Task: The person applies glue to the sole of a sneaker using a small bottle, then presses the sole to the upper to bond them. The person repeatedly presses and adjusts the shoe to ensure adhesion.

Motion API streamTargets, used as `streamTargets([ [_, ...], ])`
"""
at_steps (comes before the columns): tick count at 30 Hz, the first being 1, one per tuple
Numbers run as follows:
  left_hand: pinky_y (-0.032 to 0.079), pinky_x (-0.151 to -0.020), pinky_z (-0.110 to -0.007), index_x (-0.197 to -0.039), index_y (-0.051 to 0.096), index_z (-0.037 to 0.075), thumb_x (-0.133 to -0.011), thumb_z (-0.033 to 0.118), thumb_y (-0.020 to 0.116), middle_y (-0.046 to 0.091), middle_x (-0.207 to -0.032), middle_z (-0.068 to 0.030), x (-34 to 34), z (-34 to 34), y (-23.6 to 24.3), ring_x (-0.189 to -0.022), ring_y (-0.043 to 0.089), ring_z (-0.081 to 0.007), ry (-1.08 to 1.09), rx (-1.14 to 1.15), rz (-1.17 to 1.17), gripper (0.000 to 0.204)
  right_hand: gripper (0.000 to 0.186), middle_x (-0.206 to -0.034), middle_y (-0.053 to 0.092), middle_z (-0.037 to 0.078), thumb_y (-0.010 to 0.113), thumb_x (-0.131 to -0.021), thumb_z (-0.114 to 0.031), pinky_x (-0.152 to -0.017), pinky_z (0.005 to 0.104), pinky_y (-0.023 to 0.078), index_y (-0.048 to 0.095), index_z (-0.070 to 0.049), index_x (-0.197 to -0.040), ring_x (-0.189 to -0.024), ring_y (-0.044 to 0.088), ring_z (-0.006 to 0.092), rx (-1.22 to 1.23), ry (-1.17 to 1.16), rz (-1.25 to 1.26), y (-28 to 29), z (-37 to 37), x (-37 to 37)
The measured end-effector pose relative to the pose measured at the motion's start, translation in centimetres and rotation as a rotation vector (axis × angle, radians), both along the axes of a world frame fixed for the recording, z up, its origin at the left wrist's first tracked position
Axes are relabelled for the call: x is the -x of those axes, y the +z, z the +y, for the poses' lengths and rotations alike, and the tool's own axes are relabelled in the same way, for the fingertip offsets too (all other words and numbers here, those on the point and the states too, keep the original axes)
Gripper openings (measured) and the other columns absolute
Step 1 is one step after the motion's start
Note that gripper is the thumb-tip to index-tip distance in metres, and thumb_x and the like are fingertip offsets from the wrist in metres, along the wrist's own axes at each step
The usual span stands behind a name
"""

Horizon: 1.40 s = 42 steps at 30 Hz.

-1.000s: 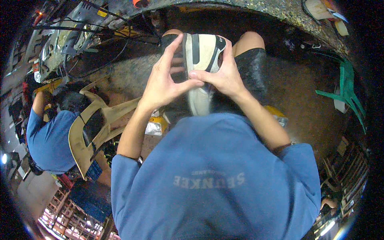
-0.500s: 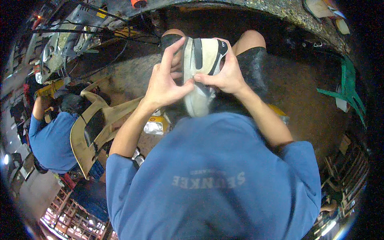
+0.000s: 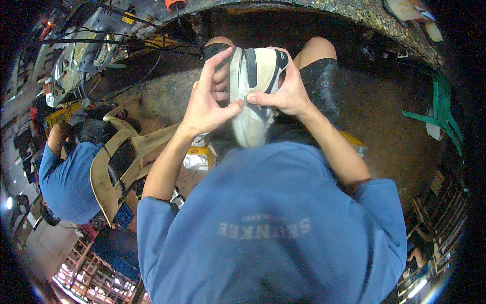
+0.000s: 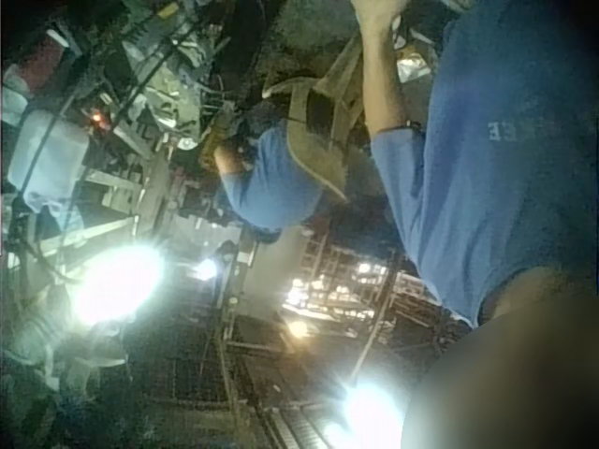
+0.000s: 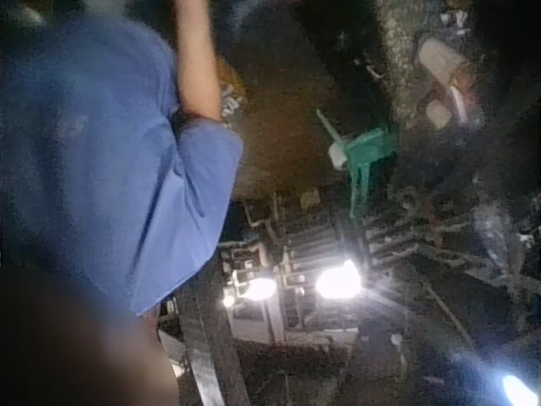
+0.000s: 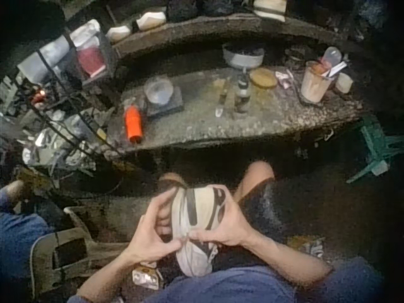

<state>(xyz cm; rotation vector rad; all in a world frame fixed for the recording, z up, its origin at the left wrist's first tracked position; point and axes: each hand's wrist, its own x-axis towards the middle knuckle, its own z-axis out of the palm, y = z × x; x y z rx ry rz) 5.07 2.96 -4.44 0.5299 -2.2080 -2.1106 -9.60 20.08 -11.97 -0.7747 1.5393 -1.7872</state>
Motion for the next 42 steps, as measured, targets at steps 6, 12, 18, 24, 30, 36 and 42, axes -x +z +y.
streamTargets([
  [6,0.062,-0.103,-0.041,-0.168,0.025,0.012,-0.081,-0.012,0.073,0.058,-0.153,-0.0219,-0.5,-0.6,-1.6,-0.131,0.066,-0.0284,0.014,-0.145,0.072,0.102,0.101,-0.129,0.067,0.01,0.107,-0.062,-0.024,-0.108,0.0408,0.053,0.05,-0.002,-0.143,-0.12,0.065,0.0213,0.01,-0.012,0.048,-0.8,-0.2,0.0],
  [12,0.056,-0.112,-0.044,-0.169,0.023,0.012,-0.081,-0.008,0.078,0.054,-0.157,-0.0191,-0.2,-0.8,-0.7,-0.138,0.061,-0.0289,0.02,-0.182,0.044,0.106,0.103,-0.131,0.066,0.01,0.105,-0.063,-0.021,-0.111,0.0383,0.05,0.047,-0.001,-0.146,-0.123,0.063,0.0207,-0.083,-0.01,0.073,1.7,-1.0,-0.1],
  [18,0.035,-0.129,-0.051,-0.174,0.005,0.013,-0.078,0.02,0.093,0.035,-0.171,-0.0188,-0.4,-0.6,4.8,-0.158,0.039,-0.0326,0.019,0.081,0.179,0.131,0.103,-0.134,0.064,0.012,0.105,-0.061,-0.022,-0.111,0.0381,0.051,0.048,-0.005,-0.146,-0.128,0.063,0.0234,-0.037,-0.041,0.36,10.3,-0.9,1.3],
  [24,0.038,-0.127,-0.047,-0.166,0.038,0.001,-0.109,0.071,0.036,0.05,-0.164,-0.0182,-1.4,-0.3,6.0,-0.153,0.047,-0.0312,0.323,-0.467,-0.055,0.09,0.067,-0.133,0.071,0.025,0.091,-0.077,-0.011,-0.098,0.0503,0.062,0.055,-0.006,-0.133,-0.117,0.074,0.0425,0.299,0.283,1.025,14.3,-1.2,4.7],
  [30,0.04,-0.125,-0.045,-0.167,0.037,0.001,-0.11,0.049,0.056,0.052,-0.162,-0.0163,-1.4,0.8,3.6,-0.149,0.051,-0.0294,0.087,-0.872,-0.011,0.077,0.043,-0.144,0.069,0.013,0.076,-0.089,-0.016,-0.118,0.0591,0.049,0.059,-0.028,-0.127,-0.128,0.069,0.0342,0.418,0.346,1.547,11.9,-0.7,4.9],
  [36,0.049,-0.117,-0.043,-0.168,0.038,0.006,-0.095,0.018,0.082,0.059,-0.154,-0.0203,-0.9,1.6,2.3,-0.137,0.06,-0.0278,0.255,-0.739,-0.03,0.086,0.055,-0.158,0.057,0.012,0.082,-0.077,-0.016,-0.123,0.058,0.038,0.072,-0.03,-0.129,-0.144,0.05,0.0395,0.062,0.108,1.445,11.4,1.3,6.4],
  [42,0.054,-0.114,-0.046,-0.167,0.04,0.009,-0.084,0.007,0.092,0.049,-0.162,-0.0238,-1.5,4.2,0.8,-0.135,0.061,-0.0289,0.297,-0.53,-0.047,0.098,0.033,-0.133,0.066,0.008,0.074,-0.103,-0.031,-0.114,0.0352,0.043,0.064,-0.004,-0.121,-0.13,0.058,0.0203,-0.4,0.006,-0.165,9.0,5.4,0.0],
])
